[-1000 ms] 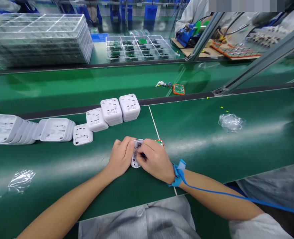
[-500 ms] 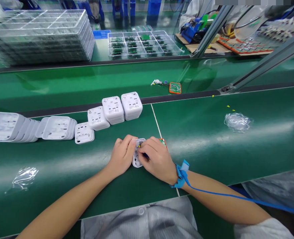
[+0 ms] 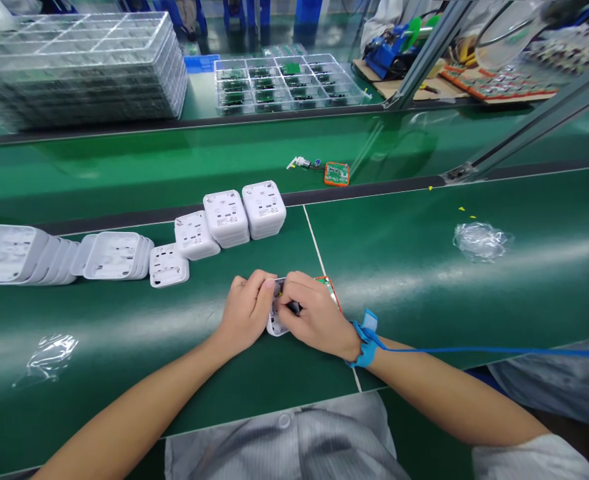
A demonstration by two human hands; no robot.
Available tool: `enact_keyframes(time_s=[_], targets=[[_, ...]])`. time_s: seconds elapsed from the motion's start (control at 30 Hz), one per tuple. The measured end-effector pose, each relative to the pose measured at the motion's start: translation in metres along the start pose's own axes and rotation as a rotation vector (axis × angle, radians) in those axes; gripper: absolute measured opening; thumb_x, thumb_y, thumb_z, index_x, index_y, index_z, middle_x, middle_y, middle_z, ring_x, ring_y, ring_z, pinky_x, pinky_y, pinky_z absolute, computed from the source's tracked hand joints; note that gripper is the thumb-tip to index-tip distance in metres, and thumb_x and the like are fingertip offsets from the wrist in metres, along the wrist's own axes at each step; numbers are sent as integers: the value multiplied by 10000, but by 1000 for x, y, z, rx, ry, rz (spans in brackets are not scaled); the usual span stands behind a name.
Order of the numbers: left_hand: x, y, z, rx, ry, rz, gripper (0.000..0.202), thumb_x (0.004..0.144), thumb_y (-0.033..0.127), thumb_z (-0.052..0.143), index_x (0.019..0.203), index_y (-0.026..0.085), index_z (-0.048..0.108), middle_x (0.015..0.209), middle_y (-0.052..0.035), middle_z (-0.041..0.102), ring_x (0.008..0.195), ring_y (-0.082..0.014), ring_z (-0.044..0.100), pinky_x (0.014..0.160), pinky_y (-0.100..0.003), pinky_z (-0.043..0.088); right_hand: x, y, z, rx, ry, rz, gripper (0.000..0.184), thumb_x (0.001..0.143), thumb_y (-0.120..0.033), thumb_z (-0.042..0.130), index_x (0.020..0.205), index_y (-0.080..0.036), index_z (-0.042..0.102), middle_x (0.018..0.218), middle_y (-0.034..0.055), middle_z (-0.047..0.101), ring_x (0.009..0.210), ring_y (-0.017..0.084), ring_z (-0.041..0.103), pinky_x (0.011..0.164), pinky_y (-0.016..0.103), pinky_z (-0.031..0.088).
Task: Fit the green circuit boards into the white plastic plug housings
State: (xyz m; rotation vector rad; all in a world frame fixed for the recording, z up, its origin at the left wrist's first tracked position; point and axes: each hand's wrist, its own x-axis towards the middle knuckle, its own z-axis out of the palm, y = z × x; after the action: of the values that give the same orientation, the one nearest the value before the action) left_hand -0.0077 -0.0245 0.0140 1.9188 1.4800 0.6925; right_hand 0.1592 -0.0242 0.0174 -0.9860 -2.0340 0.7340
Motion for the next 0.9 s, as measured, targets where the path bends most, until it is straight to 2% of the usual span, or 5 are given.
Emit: enact_keyframes(time_s=[0.3, 0.47, 0.67, 0.8, 0.9], targets=[[-1, 2, 3, 21, -6, -2, 354, 1049, 384, 273, 992, 241, 592, 880, 3, 738, 810, -190, 663, 856, -374, 397, 1, 2, 0, -129, -77, -32, 228, 844, -89, 495, 660, -211, 439, 706, -7, 479, 699, 155, 410, 642, 313, 289], [-1, 2, 4, 36, -44, 28, 370, 1061, 371, 245, 937, 232, 565, 869, 11, 722, 777, -178, 643, 846, -375, 381, 2, 2, -2, -239, -134, -124, 236, 855, -68, 474, 660, -201, 462, 717, 3, 512, 710, 164, 391, 640, 331, 257], [-2, -1, 2, 51, -24, 51, 404, 1062, 393, 229, 1041, 233, 600, 906, -6, 729, 812, -188, 651, 859, -371, 401, -3, 2, -13, -366, -203, -294, 270, 973, -115, 449, 766, -182, 609, 825, 42, 608, 805, 189, 448, 698, 356, 312], [-2, -1, -3, 72, -43, 60, 425, 1053, 409, 235, 1080, 229, 618, 957, -18, 740, 798, -185, 644, 862, -357, 435, -14, 9, -30, -340, -210, -244, 148, 961, -317, 617, 1027, -206, 689, 1012, 70, 646, 949, 223, 501, 765, 370, 383], [-2, 0, -5, 68, -48, 57, 413, 1048, 399, 250, 1078, 226, 624, 962, -20, 743, 788, -182, 636, 866, -352, 442, -23, 16, -35, -353, -167, -207, 158, 942, -331, 650, 1014, -194, 685, 988, 78, 646, 932, 224, 509, 776, 380, 419]])
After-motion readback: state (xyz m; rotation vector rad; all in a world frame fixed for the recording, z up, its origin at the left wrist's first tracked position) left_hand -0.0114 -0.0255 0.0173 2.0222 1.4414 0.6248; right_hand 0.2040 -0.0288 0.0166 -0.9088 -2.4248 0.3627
